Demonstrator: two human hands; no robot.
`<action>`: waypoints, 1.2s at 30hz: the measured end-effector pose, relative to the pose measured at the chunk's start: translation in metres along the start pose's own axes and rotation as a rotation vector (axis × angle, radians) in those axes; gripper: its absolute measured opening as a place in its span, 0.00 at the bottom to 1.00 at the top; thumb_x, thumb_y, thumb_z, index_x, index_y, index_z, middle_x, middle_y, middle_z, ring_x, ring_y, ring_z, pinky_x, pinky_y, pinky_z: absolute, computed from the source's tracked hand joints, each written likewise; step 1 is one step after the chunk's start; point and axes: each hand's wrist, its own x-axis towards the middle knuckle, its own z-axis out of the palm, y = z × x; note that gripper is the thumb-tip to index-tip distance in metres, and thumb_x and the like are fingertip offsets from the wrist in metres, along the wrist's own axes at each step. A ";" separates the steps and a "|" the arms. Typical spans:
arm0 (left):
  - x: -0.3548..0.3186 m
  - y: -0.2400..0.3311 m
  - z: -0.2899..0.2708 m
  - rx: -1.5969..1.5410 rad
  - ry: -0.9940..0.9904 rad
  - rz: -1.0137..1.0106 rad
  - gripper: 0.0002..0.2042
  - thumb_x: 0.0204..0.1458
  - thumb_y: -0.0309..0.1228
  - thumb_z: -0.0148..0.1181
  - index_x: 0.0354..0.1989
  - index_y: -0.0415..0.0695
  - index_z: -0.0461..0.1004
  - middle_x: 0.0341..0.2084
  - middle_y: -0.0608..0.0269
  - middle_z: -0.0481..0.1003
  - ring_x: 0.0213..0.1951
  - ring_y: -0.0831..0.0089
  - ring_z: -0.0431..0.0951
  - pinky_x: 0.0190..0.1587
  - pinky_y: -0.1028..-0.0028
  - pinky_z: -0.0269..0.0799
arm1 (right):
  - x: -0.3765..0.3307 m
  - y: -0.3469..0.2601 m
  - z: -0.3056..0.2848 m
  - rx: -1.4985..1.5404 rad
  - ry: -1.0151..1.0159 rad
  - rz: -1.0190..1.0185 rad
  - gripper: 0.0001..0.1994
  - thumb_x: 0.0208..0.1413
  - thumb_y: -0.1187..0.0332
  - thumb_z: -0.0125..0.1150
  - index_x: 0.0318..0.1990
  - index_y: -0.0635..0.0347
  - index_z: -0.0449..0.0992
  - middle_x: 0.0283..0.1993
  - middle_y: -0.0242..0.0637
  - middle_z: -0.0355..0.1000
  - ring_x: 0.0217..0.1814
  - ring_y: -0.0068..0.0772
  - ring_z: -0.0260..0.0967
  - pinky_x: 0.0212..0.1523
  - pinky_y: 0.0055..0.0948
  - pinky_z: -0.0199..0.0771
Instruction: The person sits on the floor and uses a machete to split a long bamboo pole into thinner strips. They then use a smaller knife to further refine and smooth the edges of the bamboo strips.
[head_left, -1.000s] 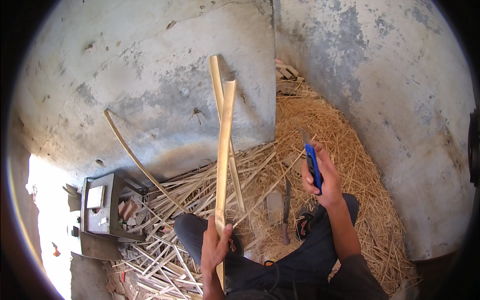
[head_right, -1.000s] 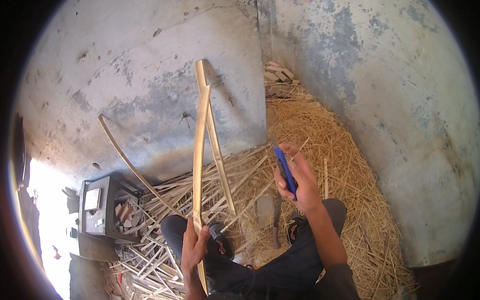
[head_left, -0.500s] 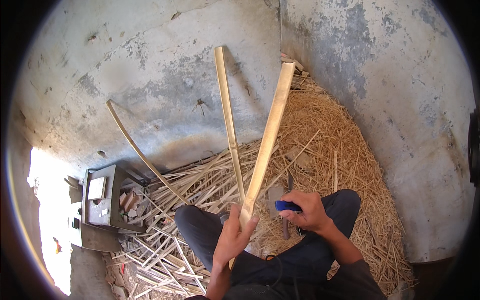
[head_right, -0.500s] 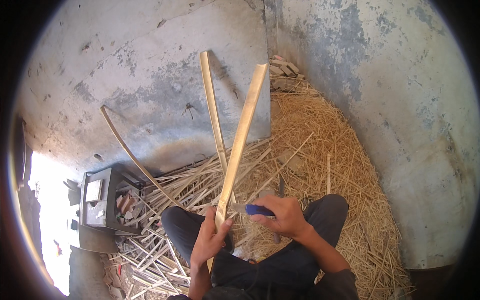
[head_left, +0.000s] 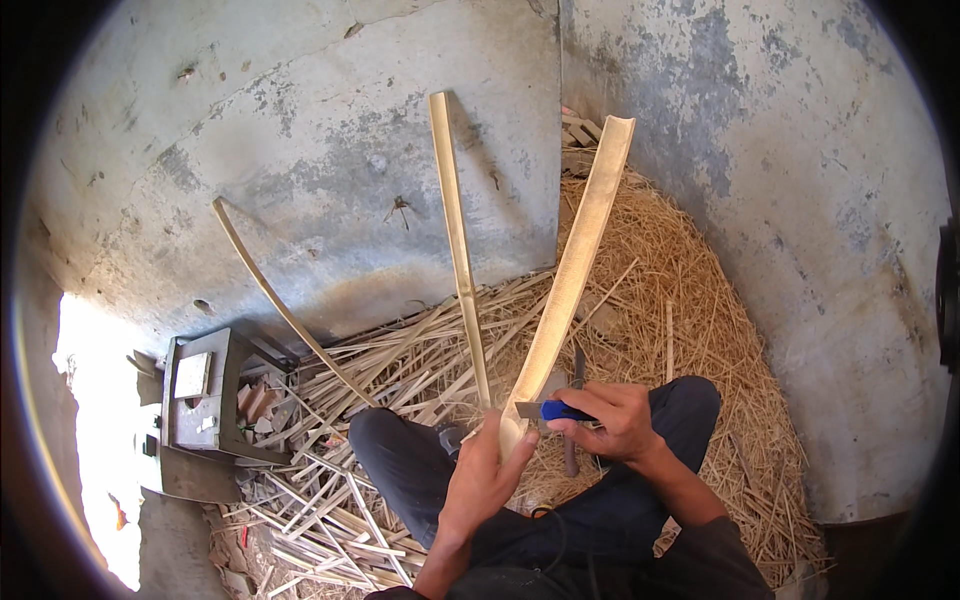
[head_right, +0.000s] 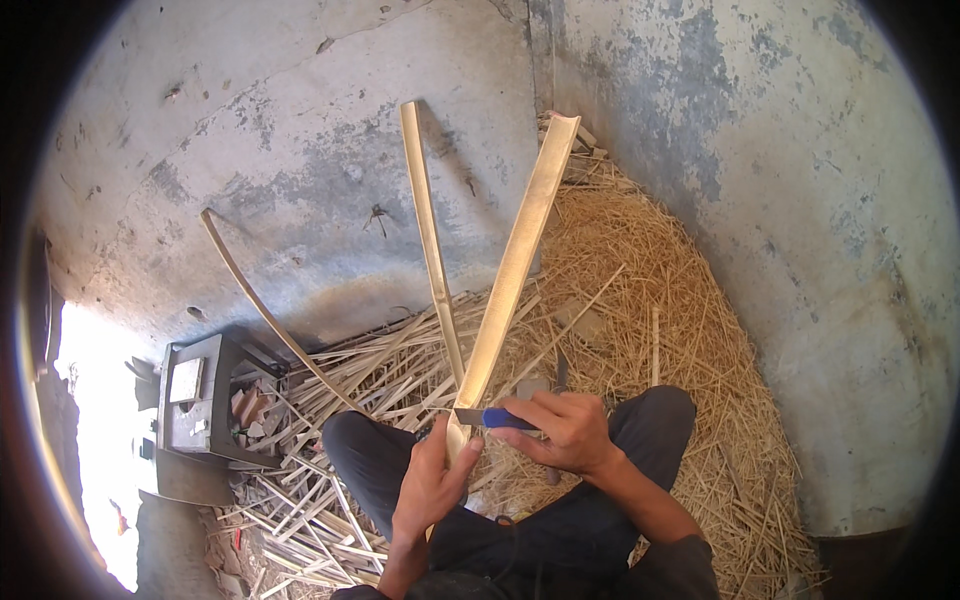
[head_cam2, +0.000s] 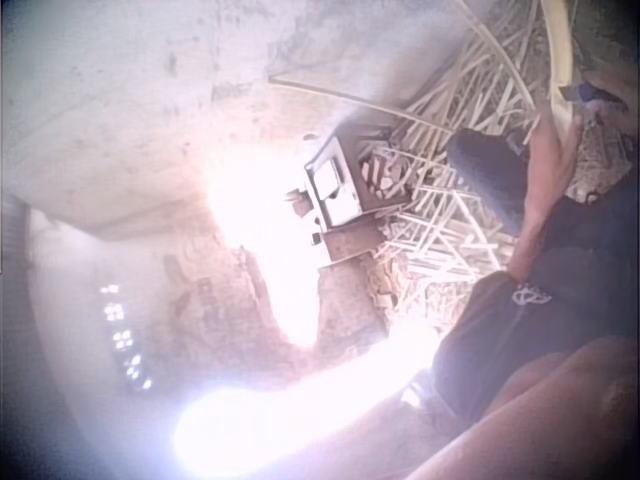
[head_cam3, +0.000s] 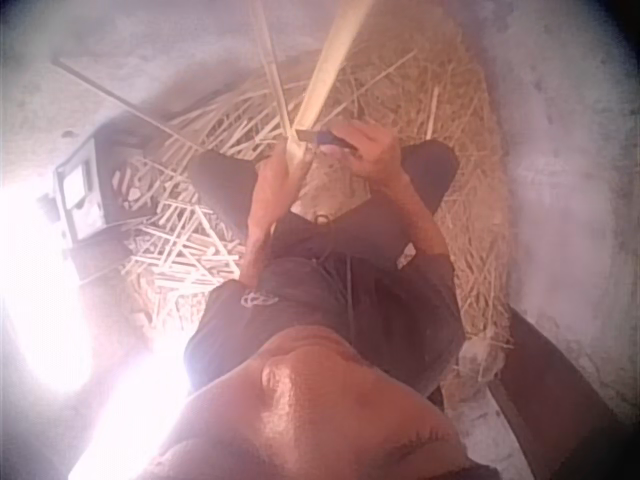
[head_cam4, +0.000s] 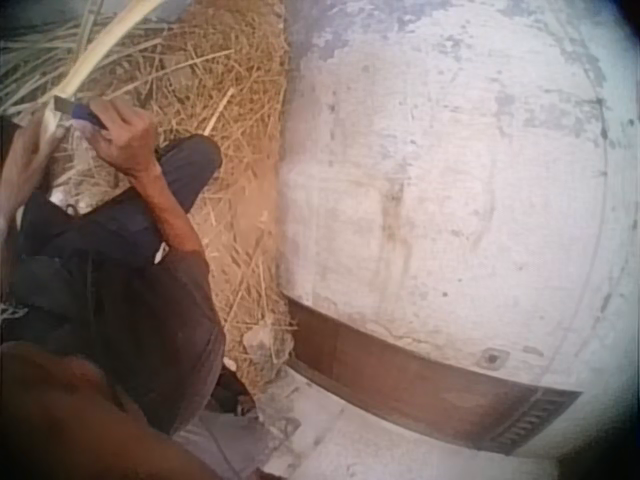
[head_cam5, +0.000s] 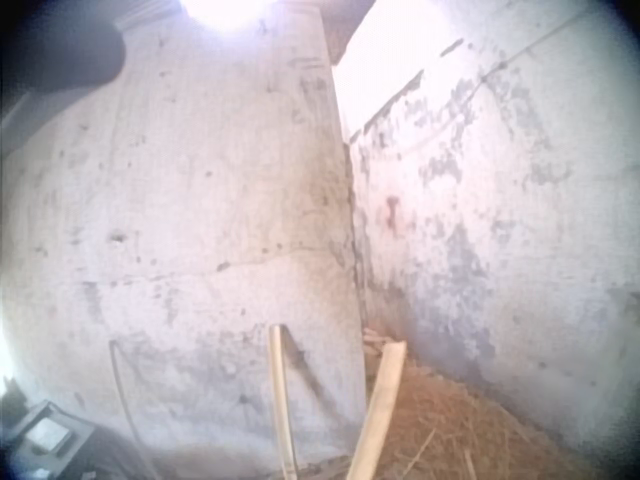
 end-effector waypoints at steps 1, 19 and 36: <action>0.000 0.002 0.000 0.006 0.001 -0.010 0.20 0.66 0.39 0.63 0.55 0.35 0.70 0.31 0.40 0.81 0.36 0.39 0.84 0.38 0.54 0.76 | 0.001 -0.001 -0.001 -0.011 0.008 -0.003 0.16 0.54 0.51 0.77 0.42 0.50 0.86 0.22 0.26 0.70 0.17 0.28 0.67 0.18 0.30 0.66; -0.006 -0.001 0.001 0.201 -0.018 -0.073 0.21 0.67 0.43 0.61 0.51 0.35 0.70 0.31 0.33 0.80 0.38 0.32 0.81 0.40 0.46 0.74 | 0.007 0.022 -0.014 -0.104 0.084 0.020 0.15 0.55 0.50 0.75 0.39 0.51 0.87 0.24 0.29 0.74 0.19 0.31 0.71 0.22 0.31 0.69; -0.046 -0.055 -0.001 0.183 -0.064 -0.190 0.16 0.68 0.40 0.57 0.49 0.37 0.72 0.26 0.41 0.78 0.34 0.41 0.81 0.38 0.54 0.74 | 0.039 0.079 -0.032 -0.149 0.175 0.142 0.19 0.60 0.49 0.72 0.42 0.57 0.88 0.33 0.38 0.84 0.25 0.32 0.79 0.25 0.29 0.75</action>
